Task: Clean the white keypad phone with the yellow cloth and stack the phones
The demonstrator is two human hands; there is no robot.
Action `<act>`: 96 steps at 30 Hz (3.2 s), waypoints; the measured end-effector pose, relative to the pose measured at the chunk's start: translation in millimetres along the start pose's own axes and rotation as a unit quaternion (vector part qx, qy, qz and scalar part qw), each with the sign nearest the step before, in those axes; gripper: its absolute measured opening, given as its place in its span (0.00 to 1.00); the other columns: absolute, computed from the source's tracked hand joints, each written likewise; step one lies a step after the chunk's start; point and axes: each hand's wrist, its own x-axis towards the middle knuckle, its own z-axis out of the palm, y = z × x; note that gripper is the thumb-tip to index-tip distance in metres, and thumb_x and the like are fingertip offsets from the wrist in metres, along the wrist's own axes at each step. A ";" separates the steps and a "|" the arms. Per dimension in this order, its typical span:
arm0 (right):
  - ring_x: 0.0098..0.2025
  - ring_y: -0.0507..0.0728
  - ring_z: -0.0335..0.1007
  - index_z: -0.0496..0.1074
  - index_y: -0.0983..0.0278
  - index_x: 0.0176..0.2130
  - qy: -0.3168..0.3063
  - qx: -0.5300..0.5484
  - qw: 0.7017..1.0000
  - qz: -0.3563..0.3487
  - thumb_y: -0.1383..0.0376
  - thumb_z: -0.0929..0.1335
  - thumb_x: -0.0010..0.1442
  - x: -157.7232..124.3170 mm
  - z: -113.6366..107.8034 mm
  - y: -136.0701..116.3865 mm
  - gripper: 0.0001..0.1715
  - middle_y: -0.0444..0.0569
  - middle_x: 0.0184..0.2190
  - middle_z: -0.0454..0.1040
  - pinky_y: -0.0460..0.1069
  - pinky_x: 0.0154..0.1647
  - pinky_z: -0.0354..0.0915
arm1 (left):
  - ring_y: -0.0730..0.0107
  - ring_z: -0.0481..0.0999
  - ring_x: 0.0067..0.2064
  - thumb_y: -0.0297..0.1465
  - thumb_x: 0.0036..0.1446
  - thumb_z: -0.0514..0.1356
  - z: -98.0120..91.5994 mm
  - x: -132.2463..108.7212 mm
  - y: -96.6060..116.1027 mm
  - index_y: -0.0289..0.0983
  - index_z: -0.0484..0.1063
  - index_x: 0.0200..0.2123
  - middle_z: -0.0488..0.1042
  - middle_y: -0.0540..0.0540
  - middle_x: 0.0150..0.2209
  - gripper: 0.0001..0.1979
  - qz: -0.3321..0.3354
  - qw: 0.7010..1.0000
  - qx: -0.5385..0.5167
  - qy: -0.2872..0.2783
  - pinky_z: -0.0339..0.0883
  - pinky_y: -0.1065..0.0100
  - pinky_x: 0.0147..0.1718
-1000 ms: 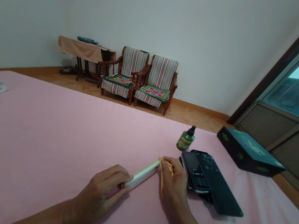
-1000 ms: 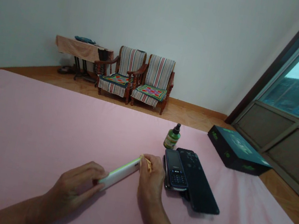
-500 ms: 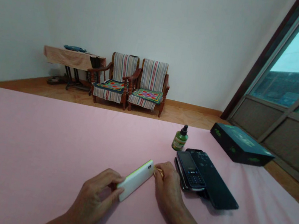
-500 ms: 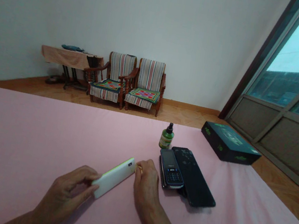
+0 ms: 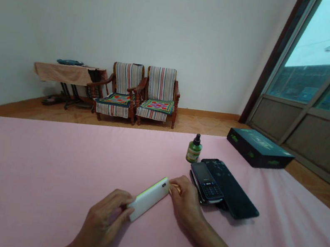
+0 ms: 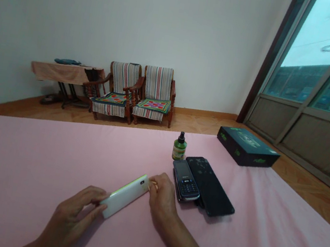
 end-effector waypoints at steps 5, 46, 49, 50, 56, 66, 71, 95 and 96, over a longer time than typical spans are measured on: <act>0.37 0.56 0.71 0.77 0.65 0.37 0.004 0.005 1.000 0.008 0.71 0.65 0.58 1.6 3.2 2.5 0.11 0.50 0.33 0.74 0.48 0.37 0.65 | 0.68 0.77 0.37 0.22 0.58 0.57 -4.0 9.7 -3.8 0.37 0.71 0.39 0.75 0.45 0.35 0.07 0.020 1.000 0.005 0.001 0.71 0.72 0.36; 0.25 0.53 0.70 0.79 0.68 0.33 0.039 0.295 0.938 0.175 0.59 0.73 0.47 -9.2 15.5 -17.6 0.15 0.50 0.26 0.76 0.45 0.22 0.64 | 0.68 0.74 0.31 0.35 0.45 0.67 10.5 16.4 4.7 0.33 0.79 0.34 0.76 0.42 0.36 0.13 -0.320 0.905 -0.280 -0.011 0.69 0.69 0.29; 0.29 0.55 0.72 0.79 0.67 0.31 0.035 0.274 0.948 0.161 0.61 0.73 0.46 -11.3 19.0 -18.4 0.12 0.51 0.29 0.78 0.46 0.26 0.67 | 0.68 0.75 0.31 0.30 0.44 0.66 14.3 15.4 7.2 0.33 0.78 0.37 0.75 0.41 0.38 0.14 -0.327 0.896 -0.300 -0.010 0.71 0.68 0.30; 0.31 0.56 0.73 0.79 0.67 0.31 0.036 0.266 0.951 0.155 0.60 0.73 0.47 -11.3 18.8 -17.7 0.12 0.52 0.30 0.78 0.47 0.28 0.68 | 0.67 0.76 0.31 0.29 0.44 0.66 15.6 14.6 7.3 0.33 0.78 0.38 0.75 0.41 0.39 0.14 -0.322 0.897 -0.303 -0.008 0.72 0.67 0.31; 0.36 0.59 0.74 0.78 0.66 0.35 0.073 0.203 0.969 0.120 0.58 0.70 0.52 -6.4 7.9 -7.4 0.14 0.53 0.34 0.78 0.51 0.36 0.70 | 0.62 0.77 0.40 0.24 0.50 0.62 16.0 8.0 4.2 0.37 0.75 0.40 0.74 0.43 0.40 0.12 -0.177 0.973 -0.148 -0.009 0.74 0.64 0.38; 0.41 0.60 0.69 0.76 0.65 0.38 0.121 0.059 0.991 -0.008 0.63 0.67 0.56 0.9 -1.4 -0.9 0.11 0.54 0.36 0.75 0.57 0.48 0.64 | 0.66 0.74 0.31 0.27 0.58 0.57 5.0 8.2 14.4 0.36 0.73 0.32 0.73 0.46 0.30 0.05 -0.096 0.990 0.005 -0.101 0.68 0.69 0.30; 0.40 0.58 0.68 0.74 0.64 0.38 0.107 0.025 0.992 -0.055 0.65 0.66 0.60 2.4 -0.7 -4.3 0.08 0.52 0.35 0.73 0.54 0.45 0.65 | 0.67 0.75 0.32 0.25 0.57 0.58 8.7 4.6 23.8 0.38 0.74 0.36 0.75 0.46 0.31 0.06 -0.117 0.984 -0.006 -0.132 0.68 0.70 0.31; 0.40 0.56 0.67 0.71 0.64 0.47 -0.163 0.056 0.966 -0.192 0.76 0.60 0.62 -57.6 21.2 -60.8 0.18 0.53 0.40 0.66 0.50 0.41 0.68 | 0.69 0.75 0.30 0.30 0.60 0.57 10.1 0.2 21.2 0.37 0.74 0.29 0.75 0.48 0.28 0.08 -0.132 0.984 -0.069 -0.100 0.66 0.72 0.30; 0.40 0.56 0.67 0.72 0.64 0.46 -0.163 0.055 0.967 -0.189 0.76 0.60 0.62 -55.1 20.3 -59.9 0.17 0.53 0.40 0.66 0.50 0.41 0.68 | 0.69 0.75 0.30 0.30 0.60 0.57 10.2 0.6 21.1 0.37 0.74 0.30 0.74 0.48 0.28 0.08 -0.137 0.983 -0.067 -0.099 0.65 0.72 0.30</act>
